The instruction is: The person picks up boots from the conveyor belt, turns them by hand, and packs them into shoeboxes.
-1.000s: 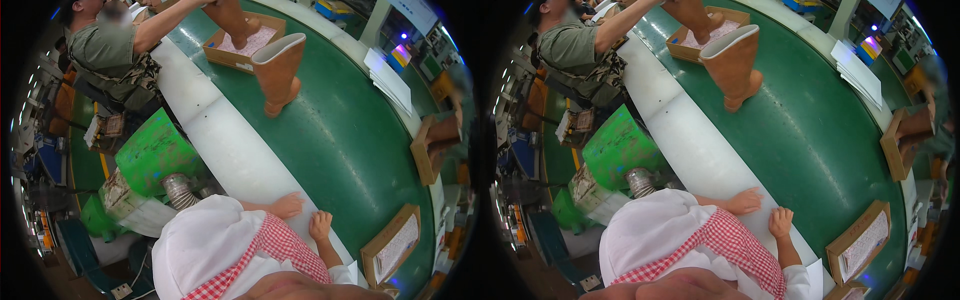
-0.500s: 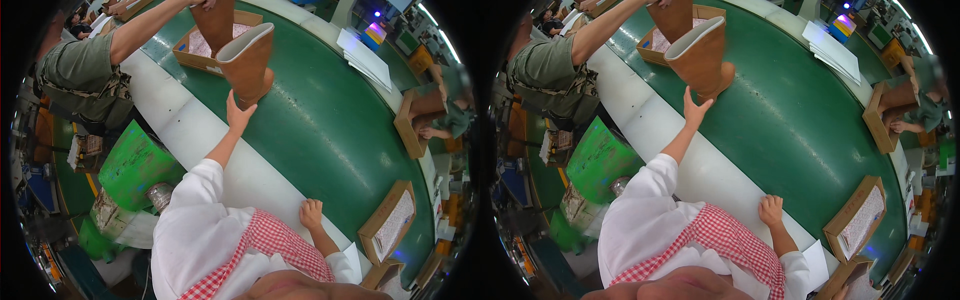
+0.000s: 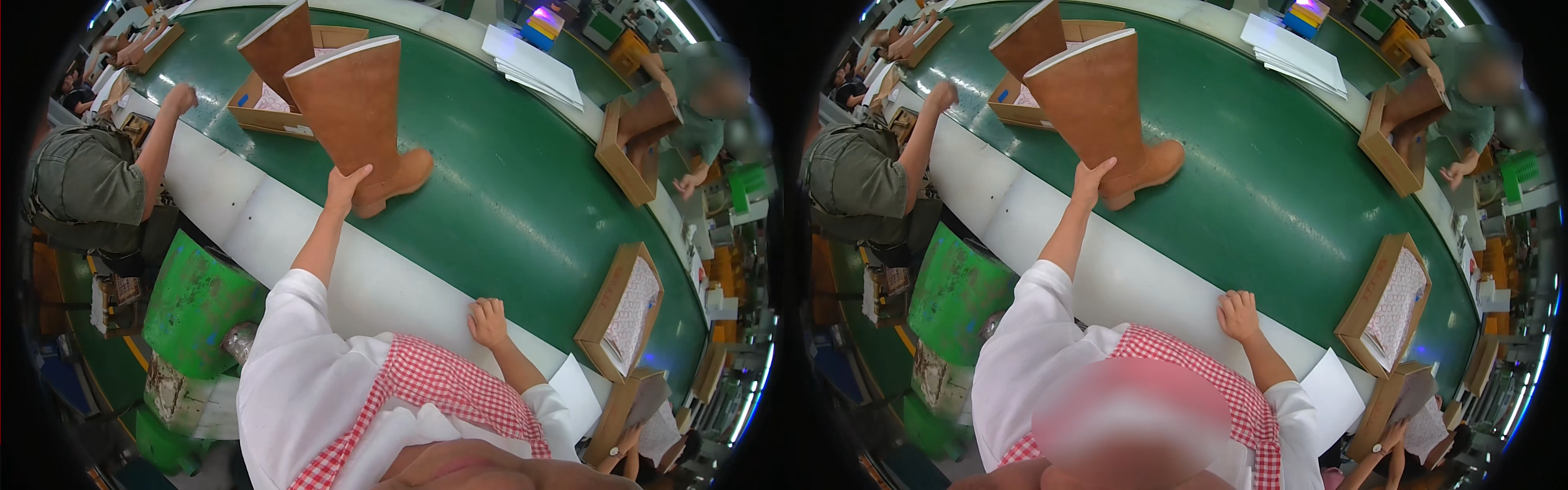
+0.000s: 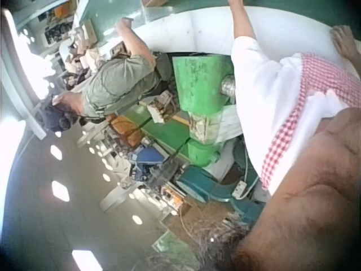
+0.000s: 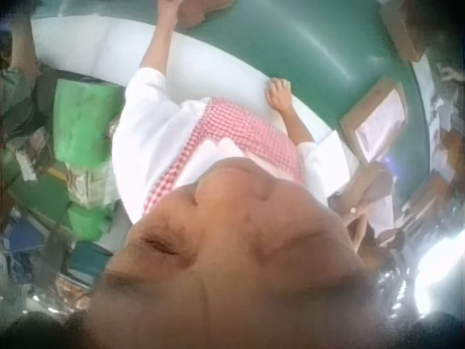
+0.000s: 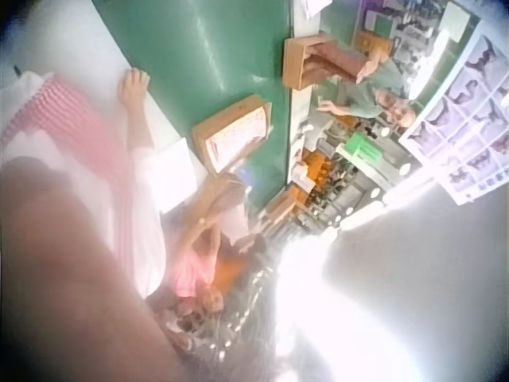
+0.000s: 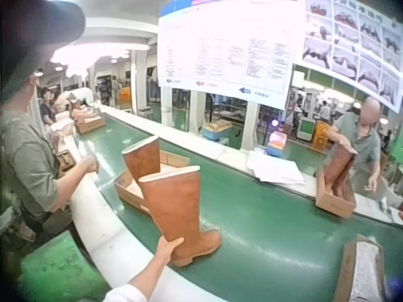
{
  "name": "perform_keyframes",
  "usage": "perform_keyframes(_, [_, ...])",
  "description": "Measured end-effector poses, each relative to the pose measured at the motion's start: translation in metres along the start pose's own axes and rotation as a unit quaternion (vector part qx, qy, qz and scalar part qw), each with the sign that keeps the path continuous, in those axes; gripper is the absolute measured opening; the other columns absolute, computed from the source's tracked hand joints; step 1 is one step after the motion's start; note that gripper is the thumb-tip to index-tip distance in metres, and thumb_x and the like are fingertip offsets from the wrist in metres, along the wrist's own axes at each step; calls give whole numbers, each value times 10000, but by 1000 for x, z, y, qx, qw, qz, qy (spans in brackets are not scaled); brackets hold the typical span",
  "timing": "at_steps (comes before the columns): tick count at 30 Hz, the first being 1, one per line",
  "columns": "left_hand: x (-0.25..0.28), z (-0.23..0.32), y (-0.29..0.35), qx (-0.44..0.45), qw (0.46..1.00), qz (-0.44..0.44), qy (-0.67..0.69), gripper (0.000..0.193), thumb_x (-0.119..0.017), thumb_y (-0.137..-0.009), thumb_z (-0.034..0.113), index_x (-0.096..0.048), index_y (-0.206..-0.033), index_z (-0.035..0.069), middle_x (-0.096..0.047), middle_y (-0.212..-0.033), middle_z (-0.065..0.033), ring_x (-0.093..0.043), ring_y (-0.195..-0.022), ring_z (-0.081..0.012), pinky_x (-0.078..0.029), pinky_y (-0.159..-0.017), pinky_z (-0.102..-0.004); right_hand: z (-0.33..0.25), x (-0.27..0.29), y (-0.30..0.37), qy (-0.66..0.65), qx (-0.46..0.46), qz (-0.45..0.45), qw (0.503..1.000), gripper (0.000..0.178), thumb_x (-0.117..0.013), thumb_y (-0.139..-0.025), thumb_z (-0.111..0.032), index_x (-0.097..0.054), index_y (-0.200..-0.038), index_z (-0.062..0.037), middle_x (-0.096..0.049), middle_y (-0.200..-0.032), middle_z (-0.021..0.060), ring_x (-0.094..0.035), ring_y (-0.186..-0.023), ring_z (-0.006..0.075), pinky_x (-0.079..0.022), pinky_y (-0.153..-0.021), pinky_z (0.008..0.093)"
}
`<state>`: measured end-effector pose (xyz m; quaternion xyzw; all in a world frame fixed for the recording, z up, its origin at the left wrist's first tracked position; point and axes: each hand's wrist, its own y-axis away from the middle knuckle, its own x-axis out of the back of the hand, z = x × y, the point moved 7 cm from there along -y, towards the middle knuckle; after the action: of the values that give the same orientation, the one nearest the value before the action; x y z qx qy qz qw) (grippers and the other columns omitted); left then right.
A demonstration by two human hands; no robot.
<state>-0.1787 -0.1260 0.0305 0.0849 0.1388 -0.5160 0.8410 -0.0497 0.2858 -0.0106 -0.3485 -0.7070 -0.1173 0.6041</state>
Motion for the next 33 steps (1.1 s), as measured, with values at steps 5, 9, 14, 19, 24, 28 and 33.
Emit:
perform_keyframes(5, [-32,3,55,75,992,-81,65,623,-723,-759,170,-416,-1275,3,-519,-1241,-105,-500,-1125,-217,-379,-976,-335,23,11,-2,-59,-169,150,972,484,-698,-750,-201,-493,-1146,-14,-517,-1134,154,-491,-962,335,-385,-835,420])
perform_keyframes(9, [-49,3,99,90,985,-136,63,664,-708,-771,173,-359,-1311,9,-486,-1274,-100,-481,-1151,-218,-367,-993,-344,-22,87,-73,-70,-133,215,965,738,-776,-678,-208,-398,-1272,14,-488,-1208,177,-489,-1040,332,-391,-884,416])
perform_keyframes(14, [-79,-27,158,121,968,-221,-8,624,-707,-769,179,-400,-1284,3,-498,-1257,-99,-458,-1163,-178,-364,-990,-333,-41,68,-121,-280,-270,46,920,938,-807,-648,-247,-251,-1369,-21,-416,-1328,169,-447,-1187,309,-384,-958,389])
perform_keyframes(19, [-91,-31,195,130,963,-236,-19,539,-697,-785,200,-471,-1230,-2,-559,-1184,-93,-513,-1093,-171,-413,-932,-312,-47,56,-90,-436,-309,173,828,720,-772,-701,-228,-389,-1267,1,-526,-1215,158,-534,-1095,271,-424,-912,342])
perform_keyframes(24, [-88,-42,204,185,962,-199,22,531,-702,-785,203,-484,-1220,-11,-572,-1168,-107,-531,-1077,-175,-429,-923,-313,-40,54,-92,-480,-286,205,804,585,-715,-771,-225,-436,-1226,13,-575,-1134,133,-545,-1046,231,-420,-897,325])
perform_keyframes(28, [-91,-40,203,165,955,-247,-21,544,-705,-784,212,-481,-1229,-9,-571,-1172,-104,-525,-1090,-186,-422,-935,-319,-29,86,-110,-504,-258,268,779,532,-698,-789,-211,-457,-1206,16,-570,-1146,131,-544,-1022,210,-428,-877,322])
perform_keyframes(33, [-106,-7,187,75,964,-255,-26,600,-729,-753,194,-452,-1250,3,-551,-1193,-90,-511,-1102,-180,-413,-939,-318,-25,85,-97,-446,-339,251,789,555,-721,-763,-195,-455,-1200,19,-569,-1123,122,-544,-1011,217,-428,-876,319])
